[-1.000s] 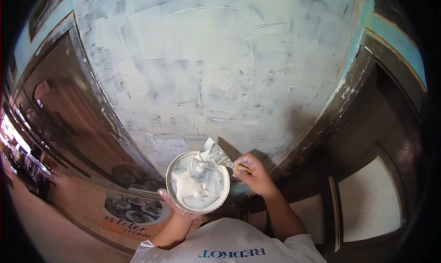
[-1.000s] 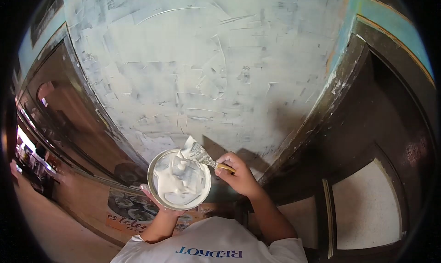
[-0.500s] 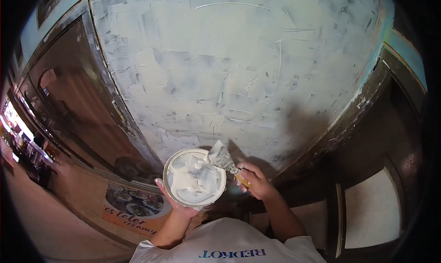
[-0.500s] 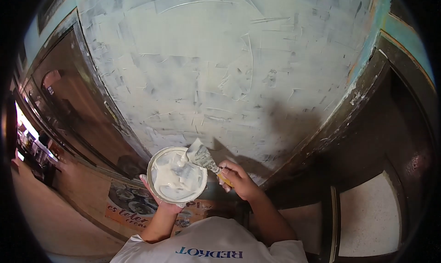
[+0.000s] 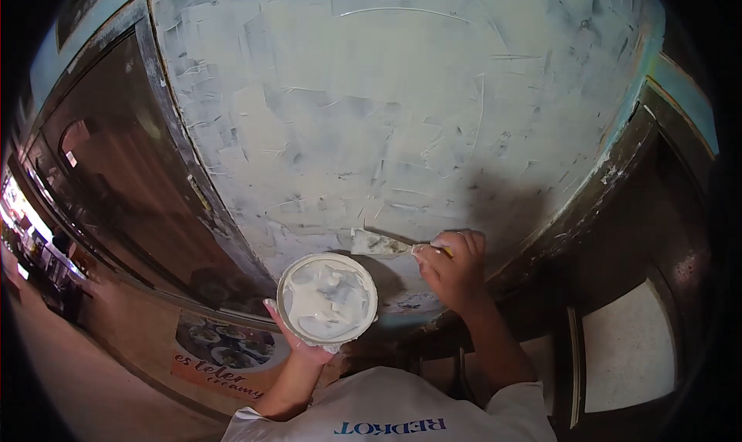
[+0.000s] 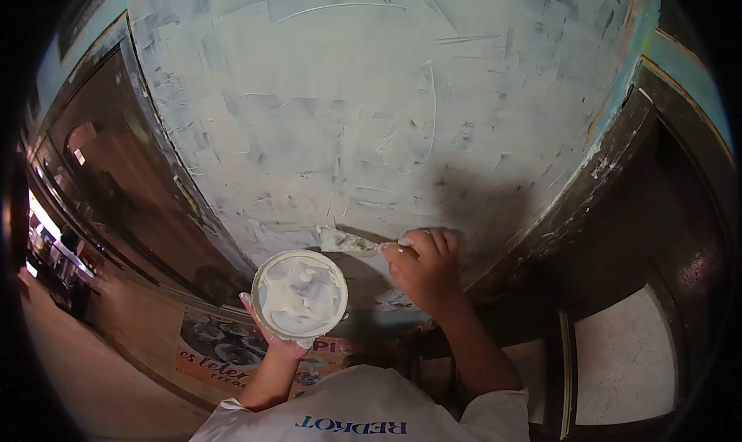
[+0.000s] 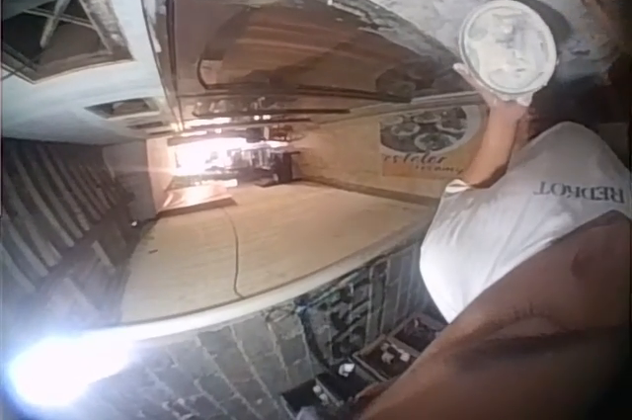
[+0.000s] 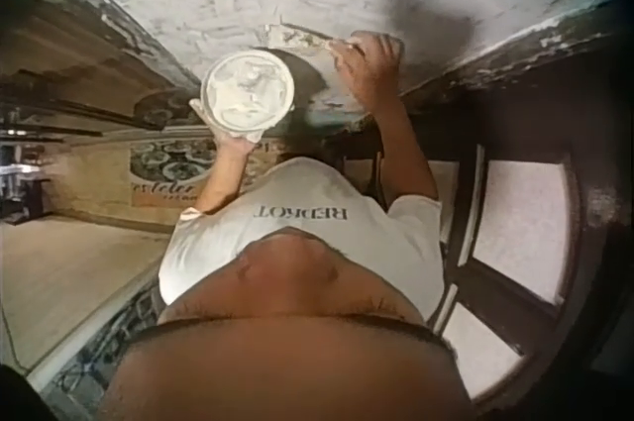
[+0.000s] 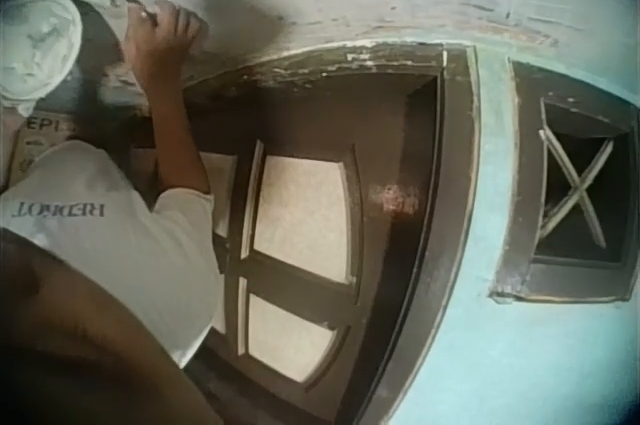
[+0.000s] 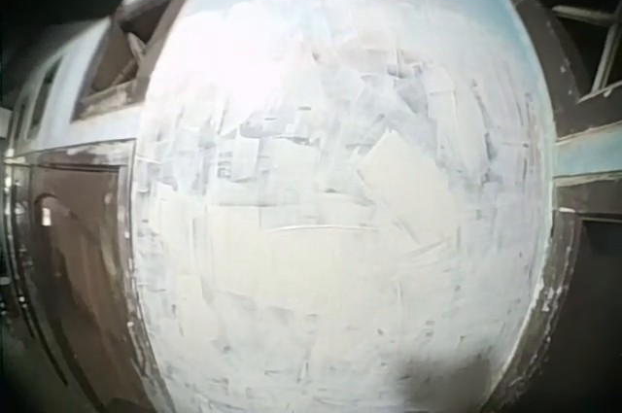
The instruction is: Applying wall putty to a wall surface using a spatula.
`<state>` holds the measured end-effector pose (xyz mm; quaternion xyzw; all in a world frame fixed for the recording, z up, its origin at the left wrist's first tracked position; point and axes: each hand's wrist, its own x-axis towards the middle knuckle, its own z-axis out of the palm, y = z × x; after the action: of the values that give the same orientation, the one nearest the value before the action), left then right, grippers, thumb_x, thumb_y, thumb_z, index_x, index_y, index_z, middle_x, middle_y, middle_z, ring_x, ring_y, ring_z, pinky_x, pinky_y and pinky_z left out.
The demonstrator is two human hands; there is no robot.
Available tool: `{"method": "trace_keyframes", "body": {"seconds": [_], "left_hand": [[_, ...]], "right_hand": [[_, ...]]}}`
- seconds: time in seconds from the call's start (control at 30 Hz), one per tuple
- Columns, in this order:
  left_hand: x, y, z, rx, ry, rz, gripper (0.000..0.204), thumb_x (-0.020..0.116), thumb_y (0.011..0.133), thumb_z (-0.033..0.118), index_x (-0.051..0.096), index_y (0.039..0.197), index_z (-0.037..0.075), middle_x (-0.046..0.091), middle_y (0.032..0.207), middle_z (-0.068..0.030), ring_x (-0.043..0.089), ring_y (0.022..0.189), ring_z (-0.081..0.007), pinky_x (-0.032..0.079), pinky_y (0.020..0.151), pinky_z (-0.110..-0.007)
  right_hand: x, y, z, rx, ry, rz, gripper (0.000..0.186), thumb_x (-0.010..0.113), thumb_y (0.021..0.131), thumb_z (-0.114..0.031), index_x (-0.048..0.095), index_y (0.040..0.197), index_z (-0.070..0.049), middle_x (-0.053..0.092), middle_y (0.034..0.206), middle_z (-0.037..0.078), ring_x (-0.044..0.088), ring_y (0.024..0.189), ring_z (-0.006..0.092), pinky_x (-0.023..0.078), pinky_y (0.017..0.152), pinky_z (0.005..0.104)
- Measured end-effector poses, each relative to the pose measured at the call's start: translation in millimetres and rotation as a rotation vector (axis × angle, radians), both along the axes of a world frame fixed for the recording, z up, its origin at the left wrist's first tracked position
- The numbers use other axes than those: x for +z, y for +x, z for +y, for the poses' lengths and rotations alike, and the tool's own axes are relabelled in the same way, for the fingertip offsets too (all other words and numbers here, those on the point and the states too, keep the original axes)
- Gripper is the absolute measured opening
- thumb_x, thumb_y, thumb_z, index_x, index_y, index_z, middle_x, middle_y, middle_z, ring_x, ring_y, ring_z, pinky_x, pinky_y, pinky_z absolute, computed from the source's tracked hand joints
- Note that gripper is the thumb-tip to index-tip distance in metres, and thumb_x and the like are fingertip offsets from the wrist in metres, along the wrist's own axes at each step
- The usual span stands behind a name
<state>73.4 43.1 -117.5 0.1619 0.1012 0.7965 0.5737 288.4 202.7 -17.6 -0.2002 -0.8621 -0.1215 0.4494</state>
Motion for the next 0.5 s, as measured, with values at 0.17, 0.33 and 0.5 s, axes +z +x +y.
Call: {"method": "trace_keyframes", "body": {"seconds": [0.17,0.33,0.5], "left_hand": [[0,-2,3,-0.003,-0.034,-0.026,0.097,0.037,0.084,0.086,0.032,0.155,0.021,0.033,0.159,-0.0102,0.038,0.141,-0.0373,0.034,0.114,-0.059],[-9,-8,4,-0.055,-0.013,-0.096,0.097,0.037,0.083,0.087,0.031,0.156,0.023,0.033,0.159,-0.0102,0.038,0.141,-0.0379,0.033,0.114,-0.061],[-8,-8,5,-0.046,-0.053,-0.122,0.098,0.036,0.082,0.088,0.03,0.156,0.024,0.032,0.16,-0.0099,0.037,0.142,-0.0384,0.033,0.113,-0.062]], "right_hand": [[8,-4,7,-0.121,0.111,-0.047,0.029,0.08,0.07,-0.014,0.074,0.097,-0.024,0.058,0.101,0.0,0.057,0.091,0.021,0.036,0.086,0.0436],[11,-2,12,-0.257,0.085,-0.073,0.027,0.08,0.071,-0.016,0.075,0.096,-0.027,0.059,0.1,-0.001,0.058,0.092,0.0194,0.034,0.085,0.0456],[10,9,15,-0.253,0.083,-0.074,0.026,0.08,0.07,-0.017,0.075,0.095,-0.024,0.06,0.102,0.001,0.057,0.096,0.0215,0.034,0.086,0.0443]]}}
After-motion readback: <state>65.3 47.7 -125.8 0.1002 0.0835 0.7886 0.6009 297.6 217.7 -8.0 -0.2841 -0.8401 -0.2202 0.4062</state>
